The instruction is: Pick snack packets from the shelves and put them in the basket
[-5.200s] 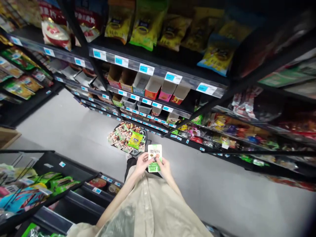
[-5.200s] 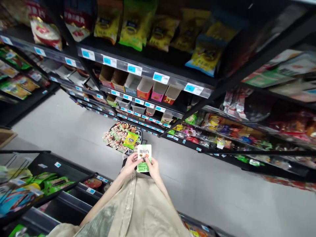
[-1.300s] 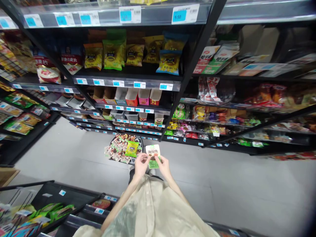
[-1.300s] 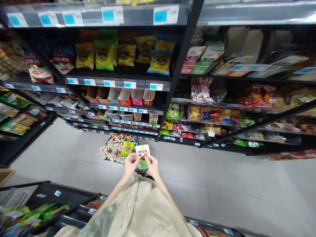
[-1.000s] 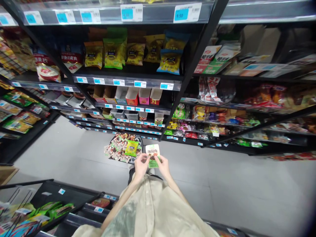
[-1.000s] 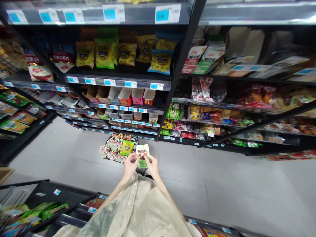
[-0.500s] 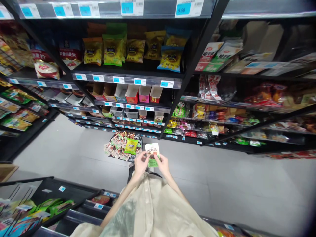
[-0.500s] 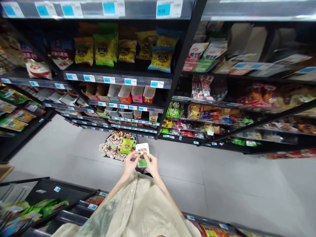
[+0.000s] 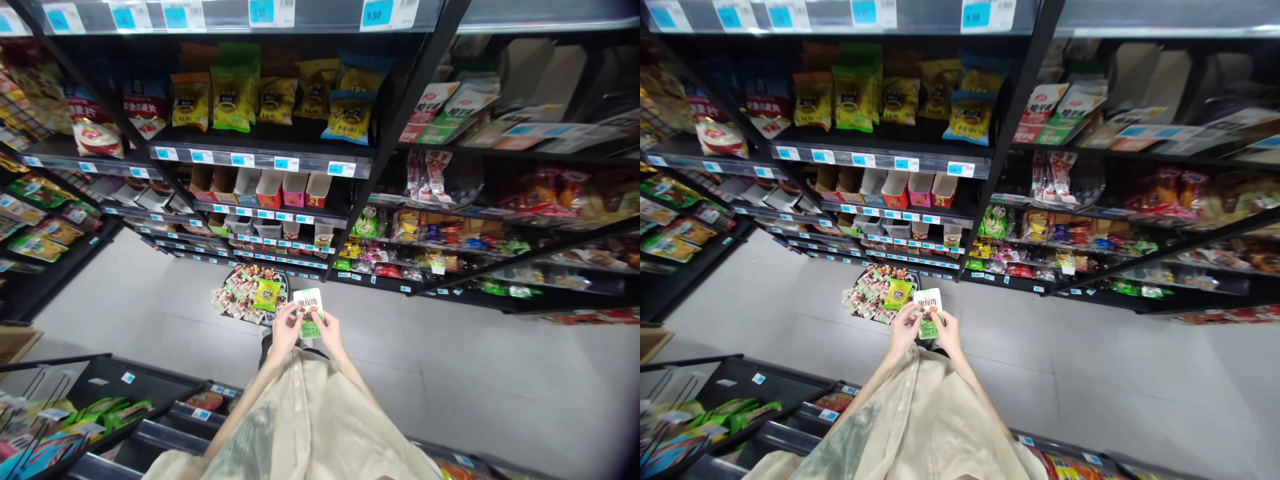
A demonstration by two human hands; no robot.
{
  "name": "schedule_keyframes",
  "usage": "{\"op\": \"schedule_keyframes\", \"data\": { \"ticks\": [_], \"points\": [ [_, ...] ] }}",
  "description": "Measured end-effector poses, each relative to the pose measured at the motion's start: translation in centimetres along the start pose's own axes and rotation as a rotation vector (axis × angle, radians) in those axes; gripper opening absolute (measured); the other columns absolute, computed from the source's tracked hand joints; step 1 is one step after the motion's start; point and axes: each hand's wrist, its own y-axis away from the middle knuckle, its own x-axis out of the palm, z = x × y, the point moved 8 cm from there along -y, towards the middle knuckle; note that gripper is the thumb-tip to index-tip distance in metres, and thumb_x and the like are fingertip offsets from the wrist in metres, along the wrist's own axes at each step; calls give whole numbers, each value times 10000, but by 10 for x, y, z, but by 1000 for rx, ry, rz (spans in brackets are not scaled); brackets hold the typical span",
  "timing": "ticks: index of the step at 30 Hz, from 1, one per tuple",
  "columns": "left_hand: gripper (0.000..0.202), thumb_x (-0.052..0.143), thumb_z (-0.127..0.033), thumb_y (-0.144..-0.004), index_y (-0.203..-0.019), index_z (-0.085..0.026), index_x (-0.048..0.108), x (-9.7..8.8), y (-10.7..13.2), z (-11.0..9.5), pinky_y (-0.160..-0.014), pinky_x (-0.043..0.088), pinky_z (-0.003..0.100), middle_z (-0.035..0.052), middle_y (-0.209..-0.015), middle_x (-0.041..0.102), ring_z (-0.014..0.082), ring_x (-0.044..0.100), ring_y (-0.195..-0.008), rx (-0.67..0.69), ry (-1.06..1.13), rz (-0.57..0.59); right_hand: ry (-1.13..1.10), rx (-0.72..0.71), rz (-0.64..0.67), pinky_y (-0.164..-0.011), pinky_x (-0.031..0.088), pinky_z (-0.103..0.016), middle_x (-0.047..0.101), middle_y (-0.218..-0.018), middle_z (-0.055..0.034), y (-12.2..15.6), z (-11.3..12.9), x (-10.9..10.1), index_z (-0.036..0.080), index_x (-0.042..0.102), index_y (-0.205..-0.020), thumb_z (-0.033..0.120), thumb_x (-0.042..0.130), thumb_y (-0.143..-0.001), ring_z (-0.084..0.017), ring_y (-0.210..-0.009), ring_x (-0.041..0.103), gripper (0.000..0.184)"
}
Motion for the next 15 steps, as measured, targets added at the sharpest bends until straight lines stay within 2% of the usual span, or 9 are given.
{"op": "schedule_keyframes", "data": {
  "ticks": [9,15],
  "points": [
    [261,645,-226,-891,-1123,-187,756,3,-2,1,-612,597,250,156,-1392,633,65,629,-585,4,16,42,-15,7,-8,-596,470,-271,700,-694,-43,-1,0,-2,162,677,-736,611,654,-832,-177,-631,595,459],
    [397,633,-229,-906,-1295,-224,712,3,-3,3,-630,629,267,150,-1449,598,72,655,-605,28,15,94,-48,25,21,-616,478,-278,727,-750,-54,-1,-7,2,157,696,-784,612,663,-837,-188,-663,621,459]
  ]
}}
